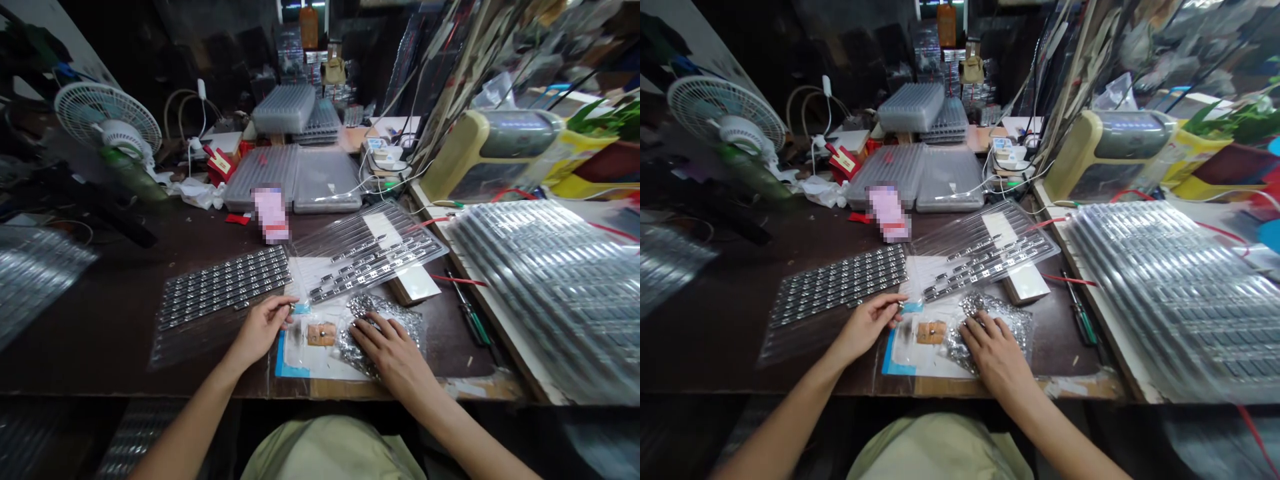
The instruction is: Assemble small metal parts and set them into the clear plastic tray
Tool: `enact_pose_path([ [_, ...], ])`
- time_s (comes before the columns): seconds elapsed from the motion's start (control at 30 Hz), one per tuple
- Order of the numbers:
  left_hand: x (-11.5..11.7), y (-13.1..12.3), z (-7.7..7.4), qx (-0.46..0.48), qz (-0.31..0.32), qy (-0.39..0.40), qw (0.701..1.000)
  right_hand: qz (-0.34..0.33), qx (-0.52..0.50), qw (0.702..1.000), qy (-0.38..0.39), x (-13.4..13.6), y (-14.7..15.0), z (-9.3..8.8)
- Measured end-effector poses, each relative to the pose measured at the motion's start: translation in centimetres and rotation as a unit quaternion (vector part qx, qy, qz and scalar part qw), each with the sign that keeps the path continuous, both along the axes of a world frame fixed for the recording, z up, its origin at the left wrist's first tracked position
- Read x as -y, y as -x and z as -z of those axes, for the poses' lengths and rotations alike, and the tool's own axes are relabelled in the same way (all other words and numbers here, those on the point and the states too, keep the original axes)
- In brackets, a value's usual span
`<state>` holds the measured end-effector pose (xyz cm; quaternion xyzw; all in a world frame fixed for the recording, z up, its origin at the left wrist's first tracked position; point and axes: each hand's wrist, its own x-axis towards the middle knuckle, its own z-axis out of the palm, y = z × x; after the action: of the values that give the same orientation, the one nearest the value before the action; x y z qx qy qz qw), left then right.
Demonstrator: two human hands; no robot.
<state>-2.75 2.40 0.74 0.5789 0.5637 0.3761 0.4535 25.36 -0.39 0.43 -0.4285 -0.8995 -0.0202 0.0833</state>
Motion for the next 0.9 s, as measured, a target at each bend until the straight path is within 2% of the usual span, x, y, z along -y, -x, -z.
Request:
enact_pose_path([
  [0.1,1.3,-1.0,0.8,-0.023,-0.003,-0.033,0.999,0.001,-0.031,0.999,-0.015,0.0,0.0,0.1],
  [0.2,2.0,-2.3,1.1,-0.103,0.004,-0.093,0.990,0.011,-0.069,0.997,-0.023,-0.3,0.4,0.5],
  [0.33,2.6,-2.9,1.5,-0.230,0.021,-0.169,0.958,0.027,-0.116,0.993,-0.028,-0.8,0.7,1.0],
  [0.43,2.8,-2.7,2.0,-0.282,0.026,-0.197,0.939,0.033,-0.148,0.988,-0.031,-1.1,1.0,1.2],
  [0.6,2.6,-2.6,2.2,-0.280,0.017,-0.209,0.937,0.053,-0.116,0.991,-0.034,-1.4,1.5,1.2],
  [0.77,2.7,-3.3,1.7,-0.223,0.012,-0.198,0.955,0.056,-0.046,0.997,-0.027,-1.2,1.8,0.5],
  [0.9,2.9,-4.1,1.3,-0.208,0.017,-0.195,0.958,0.058,-0.032,0.997,-0.032,-1.2,1.8,0.5],
])
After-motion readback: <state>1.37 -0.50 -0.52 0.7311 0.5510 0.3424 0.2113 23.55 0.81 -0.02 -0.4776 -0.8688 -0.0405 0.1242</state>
